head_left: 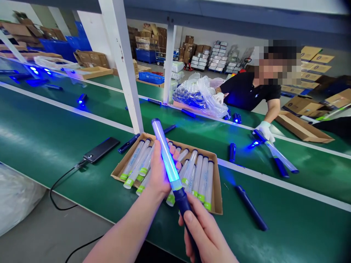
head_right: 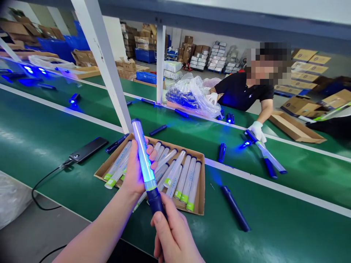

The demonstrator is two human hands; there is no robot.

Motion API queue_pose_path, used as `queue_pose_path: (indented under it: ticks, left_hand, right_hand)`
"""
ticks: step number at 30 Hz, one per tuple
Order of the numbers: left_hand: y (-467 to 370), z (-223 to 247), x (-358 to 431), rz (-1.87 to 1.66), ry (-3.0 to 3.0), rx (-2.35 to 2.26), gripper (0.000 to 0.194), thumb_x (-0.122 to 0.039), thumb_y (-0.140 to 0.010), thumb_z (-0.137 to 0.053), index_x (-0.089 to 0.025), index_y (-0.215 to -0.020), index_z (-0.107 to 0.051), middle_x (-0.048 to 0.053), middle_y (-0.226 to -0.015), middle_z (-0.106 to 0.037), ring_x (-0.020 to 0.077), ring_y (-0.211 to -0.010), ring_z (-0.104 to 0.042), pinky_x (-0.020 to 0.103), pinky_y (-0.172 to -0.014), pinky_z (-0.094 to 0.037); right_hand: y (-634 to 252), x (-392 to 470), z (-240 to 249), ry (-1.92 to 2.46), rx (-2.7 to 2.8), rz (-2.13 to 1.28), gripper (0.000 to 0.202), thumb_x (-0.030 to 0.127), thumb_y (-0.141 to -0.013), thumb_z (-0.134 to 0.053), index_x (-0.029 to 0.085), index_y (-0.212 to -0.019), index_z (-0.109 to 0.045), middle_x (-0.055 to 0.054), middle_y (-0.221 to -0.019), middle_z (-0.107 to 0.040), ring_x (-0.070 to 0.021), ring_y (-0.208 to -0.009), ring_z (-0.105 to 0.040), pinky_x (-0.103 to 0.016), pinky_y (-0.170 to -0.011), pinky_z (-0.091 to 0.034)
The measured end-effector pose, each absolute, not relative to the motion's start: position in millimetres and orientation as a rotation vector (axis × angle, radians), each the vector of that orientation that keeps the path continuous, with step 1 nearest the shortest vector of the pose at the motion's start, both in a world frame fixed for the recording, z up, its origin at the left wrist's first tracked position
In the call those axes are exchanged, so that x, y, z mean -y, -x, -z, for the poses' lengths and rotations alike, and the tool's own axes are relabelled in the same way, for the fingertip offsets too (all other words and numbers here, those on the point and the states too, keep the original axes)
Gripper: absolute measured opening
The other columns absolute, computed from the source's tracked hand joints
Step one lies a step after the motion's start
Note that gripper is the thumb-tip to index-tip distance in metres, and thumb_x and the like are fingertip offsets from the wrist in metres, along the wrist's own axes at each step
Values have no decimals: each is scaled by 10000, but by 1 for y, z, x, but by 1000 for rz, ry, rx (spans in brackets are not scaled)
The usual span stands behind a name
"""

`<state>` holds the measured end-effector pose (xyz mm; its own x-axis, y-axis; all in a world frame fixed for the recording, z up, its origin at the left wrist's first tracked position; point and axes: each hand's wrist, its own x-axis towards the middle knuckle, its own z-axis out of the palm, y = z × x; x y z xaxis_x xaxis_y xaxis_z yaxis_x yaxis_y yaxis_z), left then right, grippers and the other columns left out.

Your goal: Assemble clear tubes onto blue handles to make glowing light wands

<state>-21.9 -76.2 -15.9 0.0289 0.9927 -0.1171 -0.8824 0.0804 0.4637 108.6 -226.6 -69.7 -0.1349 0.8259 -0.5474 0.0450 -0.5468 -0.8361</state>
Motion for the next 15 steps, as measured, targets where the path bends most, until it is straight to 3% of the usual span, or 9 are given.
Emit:
queue_pose_path:
  ticks: [3,6,9,11,14,15]
  left_hand:
    - [19,14,80,-1494,-347,-512,306,-506,-1001,-673,-221,-989,-561,-63,-706,-460,85,-521,-447,140,-379,-388]
    - [14,11,84,-1503,-326,-563,361,-562,-982,-676,-228,-973,-539,-69,-678,-460,83,-496,-429,137,-375,-375]
    - [7,11,85,-1505,-280,-595,381,-574,-956,-701,-235,-978,-530,-75,-670,-461,82,-483,-430,142,-380,-366]
    - [1,12,84,-1516,-246,-631,378,-563,-946,-710,-235,-986,-527,-78,-670,-465,80,-476,-434,145,-385,-354]
    - [-7,14,81,-1536,-247,-698,404,-581,-921,-728,-238,-973,-520,-83,-661,-463,81,-470,-436,149,-386,-345]
    - [-9,13,82,-1538,-264,-715,429,-600,-904,-741,-238,-958,-518,-83,-659,-466,82,-469,-434,151,-386,-347]
  right_hand:
    - [-109,226,67,1597,1105,-1654,909,863,-940,-506,339,-1675,-395,-116,-1227,-658,-171,-638,-661,-313,-521,-579]
    - [-110,224,64,1602,1342,-1407,772,736,-1022,-484,289,-1650,-458,-134,-1157,-729,-264,-742,-734,-357,-563,-628]
    - [-110,220,62,1582,1498,-1160,683,648,-1050,-473,260,-1610,-524,-147,-1293,-745,-375,-1112,-749,-456,-857,-675]
    - [-110,217,61,1589,1553,-1069,678,625,-1057,-442,219,-1589,-549,-154,-1435,-697,-400,-1317,-663,-530,-1076,-591]
    - [-111,213,61,1620,1596,-1043,687,607,-1068,-398,170,-1574,-557,-164,-1540,-626,-387,-1435,-572,-570,-1213,-462]
    - [-112,213,62,1618,1596,-1044,682,602,-1073,-392,164,-1568,-561,-169,-1537,-625,-375,-1419,-585,-552,-1207,-471]
